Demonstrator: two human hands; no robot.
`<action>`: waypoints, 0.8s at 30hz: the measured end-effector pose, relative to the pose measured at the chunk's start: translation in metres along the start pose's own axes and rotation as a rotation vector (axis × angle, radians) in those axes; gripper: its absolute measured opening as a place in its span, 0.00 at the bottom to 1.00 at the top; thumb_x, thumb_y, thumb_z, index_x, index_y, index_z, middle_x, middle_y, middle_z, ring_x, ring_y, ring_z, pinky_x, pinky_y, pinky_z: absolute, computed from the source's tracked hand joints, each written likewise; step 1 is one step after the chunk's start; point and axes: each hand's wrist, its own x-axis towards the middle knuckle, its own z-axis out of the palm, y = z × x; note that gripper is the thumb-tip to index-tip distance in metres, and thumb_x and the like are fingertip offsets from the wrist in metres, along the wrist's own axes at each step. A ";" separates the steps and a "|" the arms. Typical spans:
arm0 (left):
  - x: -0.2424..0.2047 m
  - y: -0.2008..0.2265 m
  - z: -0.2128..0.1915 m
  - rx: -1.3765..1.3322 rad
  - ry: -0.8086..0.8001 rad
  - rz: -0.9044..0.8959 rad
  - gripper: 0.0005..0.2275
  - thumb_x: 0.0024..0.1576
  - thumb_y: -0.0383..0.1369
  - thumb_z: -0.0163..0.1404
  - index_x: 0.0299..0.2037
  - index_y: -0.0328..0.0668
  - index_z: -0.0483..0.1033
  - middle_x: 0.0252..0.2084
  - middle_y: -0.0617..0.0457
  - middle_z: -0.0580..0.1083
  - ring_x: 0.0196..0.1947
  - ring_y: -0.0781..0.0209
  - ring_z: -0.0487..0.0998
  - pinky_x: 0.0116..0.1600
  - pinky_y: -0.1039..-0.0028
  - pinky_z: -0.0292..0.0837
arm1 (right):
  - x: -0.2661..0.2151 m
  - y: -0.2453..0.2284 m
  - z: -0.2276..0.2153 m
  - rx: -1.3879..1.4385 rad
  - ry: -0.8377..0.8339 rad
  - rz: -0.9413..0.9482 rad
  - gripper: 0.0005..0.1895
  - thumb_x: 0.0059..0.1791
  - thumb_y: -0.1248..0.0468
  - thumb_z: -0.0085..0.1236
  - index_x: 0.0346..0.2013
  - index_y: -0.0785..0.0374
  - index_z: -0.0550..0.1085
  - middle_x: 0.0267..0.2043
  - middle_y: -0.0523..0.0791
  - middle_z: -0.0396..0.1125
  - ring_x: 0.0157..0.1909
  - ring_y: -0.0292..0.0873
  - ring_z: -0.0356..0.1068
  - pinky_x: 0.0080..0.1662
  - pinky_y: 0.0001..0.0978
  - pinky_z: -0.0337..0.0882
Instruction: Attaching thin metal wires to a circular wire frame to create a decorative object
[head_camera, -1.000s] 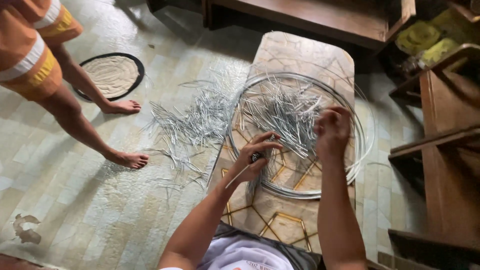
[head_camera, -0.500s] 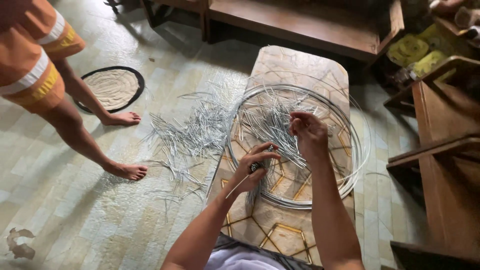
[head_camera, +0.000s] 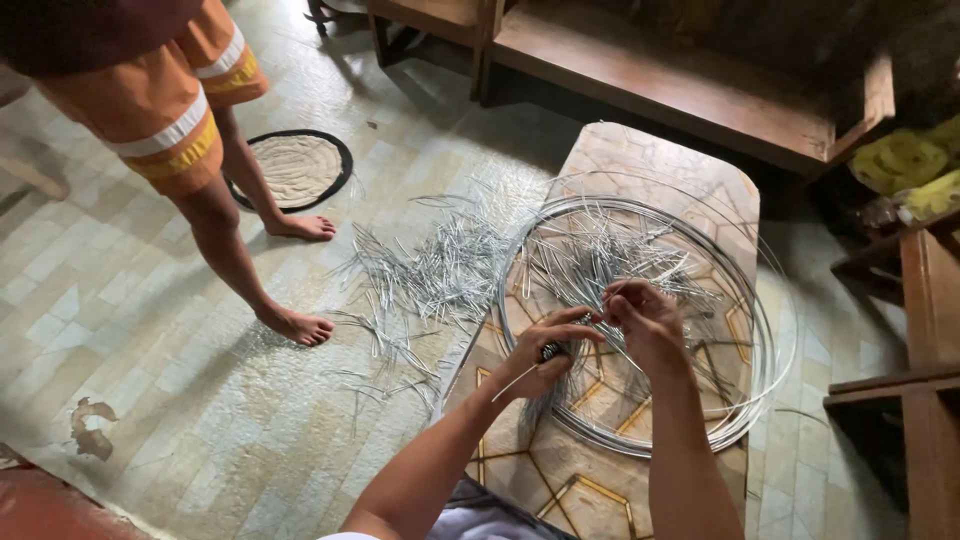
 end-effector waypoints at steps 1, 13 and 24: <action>0.000 -0.001 0.000 0.005 0.004 0.000 0.24 0.45 0.28 0.44 0.54 0.51 0.80 0.63 0.45 0.71 0.64 0.48 0.71 0.68 0.60 0.63 | -0.002 -0.003 0.003 0.003 -0.005 0.001 0.11 0.51 0.72 0.59 0.48 0.72 0.74 0.38 0.55 0.72 0.35 0.42 0.72 0.37 0.24 0.70; -0.001 -0.012 0.002 0.017 0.044 -0.011 0.24 0.46 0.27 0.44 0.55 0.51 0.80 0.65 0.40 0.70 0.66 0.39 0.69 0.69 0.53 0.61 | -0.025 0.028 0.004 -0.023 -0.083 -0.003 0.13 0.55 0.68 0.53 0.53 0.70 0.72 0.44 0.54 0.71 0.42 0.41 0.71 0.45 0.28 0.71; -0.008 -0.020 -0.001 0.238 -0.064 -0.017 0.22 0.52 0.25 0.44 0.57 0.56 0.74 0.70 0.48 0.68 0.69 0.46 0.66 0.69 0.48 0.64 | -0.031 0.047 -0.017 0.084 -0.204 0.251 0.18 0.51 0.64 0.58 0.55 0.68 0.73 0.51 0.51 0.68 0.51 0.47 0.67 0.55 0.41 0.72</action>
